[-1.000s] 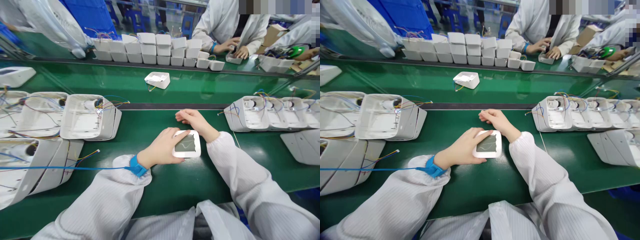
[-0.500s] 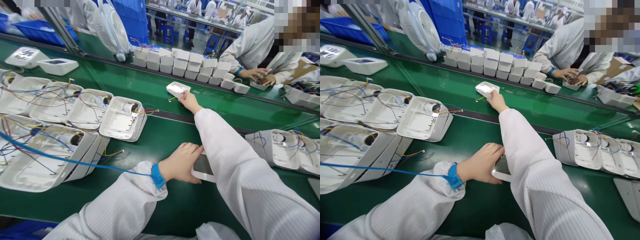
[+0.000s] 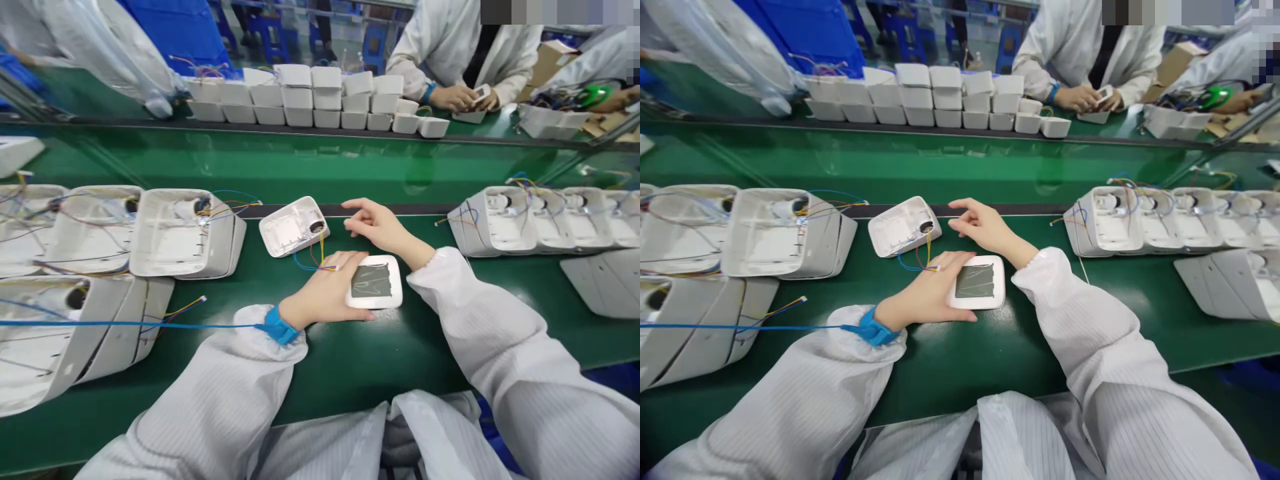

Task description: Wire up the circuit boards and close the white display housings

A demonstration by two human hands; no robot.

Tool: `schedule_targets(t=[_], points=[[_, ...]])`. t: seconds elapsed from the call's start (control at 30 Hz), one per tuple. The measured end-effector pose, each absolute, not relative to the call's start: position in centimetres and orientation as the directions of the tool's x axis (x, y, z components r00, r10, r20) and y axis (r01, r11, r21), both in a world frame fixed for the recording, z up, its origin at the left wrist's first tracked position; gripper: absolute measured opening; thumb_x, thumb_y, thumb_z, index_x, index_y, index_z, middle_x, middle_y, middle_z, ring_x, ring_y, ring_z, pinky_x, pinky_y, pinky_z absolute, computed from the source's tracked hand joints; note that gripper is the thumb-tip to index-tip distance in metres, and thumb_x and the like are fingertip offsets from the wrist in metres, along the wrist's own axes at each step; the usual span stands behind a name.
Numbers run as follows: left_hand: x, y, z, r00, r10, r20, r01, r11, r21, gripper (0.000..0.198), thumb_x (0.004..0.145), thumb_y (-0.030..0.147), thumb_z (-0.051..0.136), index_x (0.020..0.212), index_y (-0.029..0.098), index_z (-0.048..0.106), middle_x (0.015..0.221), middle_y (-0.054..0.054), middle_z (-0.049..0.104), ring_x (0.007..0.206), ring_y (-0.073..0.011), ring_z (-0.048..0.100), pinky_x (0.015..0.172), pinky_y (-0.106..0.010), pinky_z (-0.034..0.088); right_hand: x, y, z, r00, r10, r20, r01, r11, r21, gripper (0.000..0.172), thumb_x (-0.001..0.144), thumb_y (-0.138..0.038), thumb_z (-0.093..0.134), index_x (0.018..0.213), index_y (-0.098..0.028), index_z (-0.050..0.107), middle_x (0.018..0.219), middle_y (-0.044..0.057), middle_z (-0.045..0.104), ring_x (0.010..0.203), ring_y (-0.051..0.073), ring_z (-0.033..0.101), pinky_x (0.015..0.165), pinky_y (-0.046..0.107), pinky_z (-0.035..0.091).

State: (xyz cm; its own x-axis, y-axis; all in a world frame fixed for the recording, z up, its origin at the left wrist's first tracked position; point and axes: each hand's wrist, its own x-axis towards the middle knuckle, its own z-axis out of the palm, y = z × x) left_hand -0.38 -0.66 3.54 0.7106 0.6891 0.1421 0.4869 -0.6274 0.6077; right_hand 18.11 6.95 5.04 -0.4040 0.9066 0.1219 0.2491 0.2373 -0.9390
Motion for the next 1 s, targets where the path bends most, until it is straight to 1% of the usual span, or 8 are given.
schedule_targets(t=[0.07, 0.13, 0.37, 0.53, 0.67, 0.73, 0.83, 1.0], points=[[-0.4, -0.6, 3.6, 0.716, 0.688, 0.119, 0.491, -0.617, 0.615, 0.109, 0.060, 0.071, 0.077, 0.143, 0.016, 0.034, 0.142, -0.019, 0.046, 0.130, -0.0390, 0.043, 0.109, -0.054, 0.037, 20.3, 4.6, 4.0, -0.182, 0.980, 0.081, 0.160, 0.111, -0.981, 0.037, 0.086, -0.046, 0.066, 0.113, -0.021, 0.063, 0.082, 0.002, 0.069, 0.073, 0.015, 0.065, 0.072, 0.030, 0.053], [-0.4, -0.6, 3.6, 0.716, 0.691, 0.100, 0.498, -0.607, 0.619, 0.106, 0.061, 0.072, 0.075, 0.142, 0.018, 0.034, 0.141, -0.019, 0.045, 0.129, -0.0388, 0.043, 0.108, -0.055, 0.038, 22.0, 2.2, 3.2, -0.110, 0.994, 0.026, 0.074, 0.034, -0.997, 0.040, 0.088, -0.054, 0.063, 0.109, -0.021, 0.065, 0.089, 0.004, 0.071, 0.081, 0.016, 0.067, 0.077, 0.031, 0.053], [0.2, -1.2, 3.8, 0.679, 0.729, 0.089, 0.532, -0.571, 0.626, 0.096, 0.064, 0.064, 0.078, 0.138, 0.021, 0.033, 0.138, -0.015, 0.047, 0.127, -0.0358, 0.047, 0.104, -0.052, 0.041, 21.9, -2.6, 2.9, -0.306, 0.950, 0.069, -0.079, 0.047, -0.996, 0.066, 0.089, -0.074, 0.046, 0.130, -0.023, 0.057, 0.126, 0.010, 0.063, 0.111, 0.022, 0.062, 0.094, 0.037, 0.050], [1.0, -2.3, 3.9, 0.624, 0.775, 0.102, 0.534, -0.517, 0.669, 0.089, 0.063, 0.056, 0.082, 0.133, 0.024, 0.037, 0.133, -0.012, 0.051, 0.120, -0.0336, 0.053, 0.099, -0.051, 0.044, 22.3, -2.5, 2.9, -0.386, 0.913, 0.130, -0.012, 0.136, -0.991, 0.077, 0.088, -0.079, 0.037, 0.143, -0.026, 0.044, 0.135, 0.012, 0.054, 0.122, 0.025, 0.055, 0.101, 0.043, 0.046], [0.7, -2.1, 3.5, 0.527, 0.847, 0.072, 0.474, -0.364, 0.802, 0.093, 0.057, 0.057, 0.085, 0.130, 0.022, 0.040, 0.130, -0.012, 0.054, 0.114, -0.0340, 0.057, 0.094, -0.051, 0.047, 24.1, -2.1, 3.7, -0.592, 0.786, 0.180, 0.125, 0.310, -0.942, 0.114, 0.068, -0.077, 0.070, 0.156, -0.028, 0.017, 0.154, 0.014, 0.034, 0.141, 0.032, 0.037, 0.113, 0.048, 0.035], [0.4, -1.8, 3.3, 0.489, 0.870, 0.065, 0.402, -0.291, 0.868, 0.092, 0.056, 0.057, 0.085, 0.130, 0.022, 0.042, 0.127, -0.011, 0.055, 0.113, -0.0336, 0.057, 0.093, -0.050, 0.047, 24.5, -2.0, 4.0, -0.597, 0.783, 0.175, 0.246, 0.386, -0.889, 0.128, 0.060, -0.068, 0.082, 0.158, -0.029, 0.009, 0.157, 0.013, 0.029, 0.142, 0.033, 0.035, 0.116, 0.050, 0.031], [0.2, -1.4, 3.3, 0.513, 0.856, 0.068, 0.350, -0.281, 0.894, 0.090, 0.059, 0.056, 0.084, 0.131, 0.023, 0.040, 0.128, -0.012, 0.054, 0.117, -0.0339, 0.057, 0.094, -0.049, 0.048, 24.5, -2.1, 4.1, -0.549, 0.816, 0.180, 0.363, 0.427, -0.828, 0.129, 0.062, -0.060, 0.085, 0.158, -0.028, 0.005, 0.156, 0.014, 0.029, 0.140, 0.034, 0.036, 0.116, 0.051, 0.032], [0.5, -1.6, 3.7, 0.550, 0.830, 0.092, 0.410, -0.365, 0.836, 0.101, 0.054, 0.056, 0.087, 0.135, 0.022, 0.037, 0.137, -0.014, 0.050, 0.123, -0.0375, 0.053, 0.098, -0.051, 0.047, 24.2, -2.5, 4.0, -0.559, 0.820, 0.120, 0.412, 0.401, -0.818, 0.131, 0.063, -0.052, 0.086, 0.159, -0.026, 0.000, 0.150, 0.014, 0.036, 0.133, 0.034, 0.043, 0.110, 0.052, 0.039]])
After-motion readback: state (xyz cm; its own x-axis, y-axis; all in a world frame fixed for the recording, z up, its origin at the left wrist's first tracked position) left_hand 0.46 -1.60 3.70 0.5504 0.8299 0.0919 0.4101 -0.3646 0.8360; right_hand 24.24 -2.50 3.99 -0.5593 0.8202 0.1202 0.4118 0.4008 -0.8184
